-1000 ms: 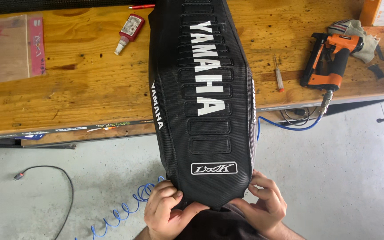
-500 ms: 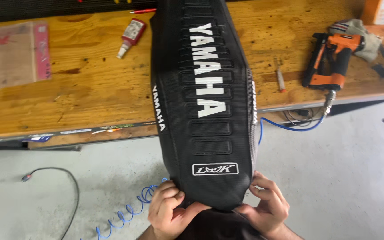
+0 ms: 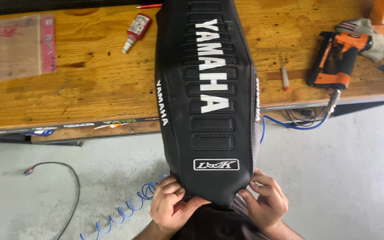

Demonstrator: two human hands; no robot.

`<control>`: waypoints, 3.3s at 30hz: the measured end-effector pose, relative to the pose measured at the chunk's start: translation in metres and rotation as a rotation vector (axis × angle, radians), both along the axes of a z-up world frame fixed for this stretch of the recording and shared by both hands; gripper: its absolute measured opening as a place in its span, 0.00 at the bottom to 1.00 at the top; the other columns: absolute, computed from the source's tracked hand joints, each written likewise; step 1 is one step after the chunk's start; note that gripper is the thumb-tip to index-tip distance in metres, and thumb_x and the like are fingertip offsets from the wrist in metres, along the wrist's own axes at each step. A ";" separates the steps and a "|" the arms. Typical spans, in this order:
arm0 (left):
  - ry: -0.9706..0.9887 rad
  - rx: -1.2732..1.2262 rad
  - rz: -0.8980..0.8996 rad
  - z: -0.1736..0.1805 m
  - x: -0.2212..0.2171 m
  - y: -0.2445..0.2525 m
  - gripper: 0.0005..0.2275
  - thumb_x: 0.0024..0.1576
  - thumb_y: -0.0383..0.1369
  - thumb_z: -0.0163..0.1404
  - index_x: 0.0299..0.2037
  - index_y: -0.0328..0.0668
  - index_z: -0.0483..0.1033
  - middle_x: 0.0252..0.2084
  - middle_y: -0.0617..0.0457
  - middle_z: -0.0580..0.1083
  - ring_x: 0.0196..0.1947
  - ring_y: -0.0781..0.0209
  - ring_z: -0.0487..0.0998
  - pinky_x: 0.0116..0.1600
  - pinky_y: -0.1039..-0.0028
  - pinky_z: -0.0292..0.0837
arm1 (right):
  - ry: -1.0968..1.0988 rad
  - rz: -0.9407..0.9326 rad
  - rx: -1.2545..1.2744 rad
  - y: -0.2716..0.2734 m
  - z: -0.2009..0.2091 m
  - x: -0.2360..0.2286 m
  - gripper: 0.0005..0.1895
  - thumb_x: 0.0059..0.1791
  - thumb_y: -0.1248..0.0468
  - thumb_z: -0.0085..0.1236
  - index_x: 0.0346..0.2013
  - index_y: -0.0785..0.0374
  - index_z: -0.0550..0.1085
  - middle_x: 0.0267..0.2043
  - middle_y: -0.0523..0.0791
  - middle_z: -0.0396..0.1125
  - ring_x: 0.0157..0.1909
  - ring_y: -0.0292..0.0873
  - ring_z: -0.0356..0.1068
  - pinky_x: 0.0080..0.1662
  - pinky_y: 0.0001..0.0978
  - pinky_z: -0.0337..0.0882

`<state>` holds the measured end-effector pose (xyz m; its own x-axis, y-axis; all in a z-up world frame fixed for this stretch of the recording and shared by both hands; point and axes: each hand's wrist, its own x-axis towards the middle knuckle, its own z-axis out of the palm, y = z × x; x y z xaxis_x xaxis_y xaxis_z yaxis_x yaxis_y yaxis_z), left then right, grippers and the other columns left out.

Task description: The person aligns and smooths a black Yamaha motorcycle seat cover on a workbench, pressing along the edges and seams to fit the material. They flip the seat to reveal the underside, then return to the top to continue adjusting the cover's fit around the contours.

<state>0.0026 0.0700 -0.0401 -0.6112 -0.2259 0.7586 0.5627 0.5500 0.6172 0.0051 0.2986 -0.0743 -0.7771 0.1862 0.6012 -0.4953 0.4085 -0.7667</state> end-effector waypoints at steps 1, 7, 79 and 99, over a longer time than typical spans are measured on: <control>0.002 0.005 -0.012 0.001 0.000 0.001 0.26 0.38 0.44 0.71 0.26 0.40 0.63 0.24 0.50 0.72 0.25 0.53 0.75 0.34 0.65 0.80 | 0.002 -0.012 0.005 -0.001 0.001 0.001 0.15 0.38 0.65 0.71 0.27 0.67 0.70 0.36 0.56 0.71 0.46 0.58 0.77 0.52 0.49 0.82; 0.007 -0.035 0.041 -0.005 0.003 0.001 0.28 0.33 0.45 0.73 0.25 0.40 0.63 0.23 0.52 0.72 0.26 0.53 0.77 0.35 0.65 0.81 | -0.041 0.022 -0.035 -0.005 0.009 0.002 0.07 0.43 0.75 0.63 0.28 0.68 0.72 0.35 0.56 0.72 0.40 0.47 0.76 0.57 0.49 0.81; -1.306 1.078 0.072 -0.112 -0.048 -0.031 0.25 0.55 0.51 0.52 0.54 0.42 0.77 0.35 0.51 0.75 0.35 0.60 0.75 0.38 0.71 0.68 | -1.219 -0.098 -0.898 0.001 -0.047 -0.017 0.22 0.53 0.61 0.54 0.59 0.69 0.70 0.34 0.51 0.65 0.39 0.46 0.68 0.54 0.49 0.76; -1.123 1.312 0.108 -0.114 -0.061 -0.030 0.20 0.61 0.42 0.56 0.21 0.45 0.62 0.09 0.56 0.52 0.07 0.64 0.52 0.14 0.72 0.42 | -1.063 -0.105 -0.901 0.007 -0.055 -0.064 0.20 0.56 0.52 0.53 0.45 0.70 0.73 0.39 0.50 0.71 0.41 0.45 0.70 0.41 0.38 0.73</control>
<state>-0.0584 0.0395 -0.1537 -0.6119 -0.3670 -0.7006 -0.4232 -0.5964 0.6821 -0.0589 0.3059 -0.1295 -0.7383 0.2741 -0.6162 0.4838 -0.4212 -0.7671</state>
